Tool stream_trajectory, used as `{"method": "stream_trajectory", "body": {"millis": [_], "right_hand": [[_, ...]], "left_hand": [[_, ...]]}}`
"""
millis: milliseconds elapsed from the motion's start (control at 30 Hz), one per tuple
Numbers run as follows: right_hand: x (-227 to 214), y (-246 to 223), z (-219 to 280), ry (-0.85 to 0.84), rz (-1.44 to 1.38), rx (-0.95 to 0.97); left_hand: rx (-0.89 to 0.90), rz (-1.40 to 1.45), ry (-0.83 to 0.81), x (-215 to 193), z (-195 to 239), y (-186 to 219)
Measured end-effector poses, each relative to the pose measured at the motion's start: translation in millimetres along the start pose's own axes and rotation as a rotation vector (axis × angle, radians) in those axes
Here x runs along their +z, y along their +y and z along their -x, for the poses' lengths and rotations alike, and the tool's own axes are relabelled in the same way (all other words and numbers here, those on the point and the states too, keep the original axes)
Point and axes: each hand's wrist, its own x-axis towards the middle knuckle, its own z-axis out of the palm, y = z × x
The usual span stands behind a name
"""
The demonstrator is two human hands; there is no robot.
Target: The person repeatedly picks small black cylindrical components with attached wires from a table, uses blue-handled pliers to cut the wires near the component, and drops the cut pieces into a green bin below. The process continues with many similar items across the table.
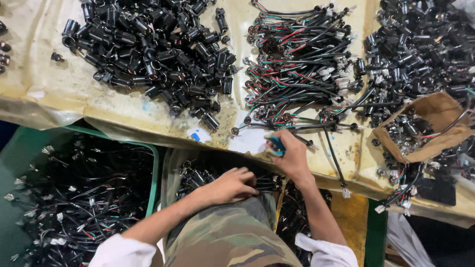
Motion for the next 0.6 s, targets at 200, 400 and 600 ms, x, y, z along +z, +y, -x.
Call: {"method": "stream_trajectory", "body": {"millis": [200,400,600], "right_hand": [[3.2,8.7,1.4,-0.008,-0.063,-0.034],[3.0,8.0,-0.3,0.003,-0.061,-0.040],[3.1,6.7,-0.5,0.016,-0.063,-0.036]], "left_hand": [[0.150,0.120,-0.548,18.5,-49.4,-34.0],[0.127,0.322,-0.688,48.2,-55.8,-46.5],[0.134,0.428,-0.498,46.0,-39.6,-33.8]]}}
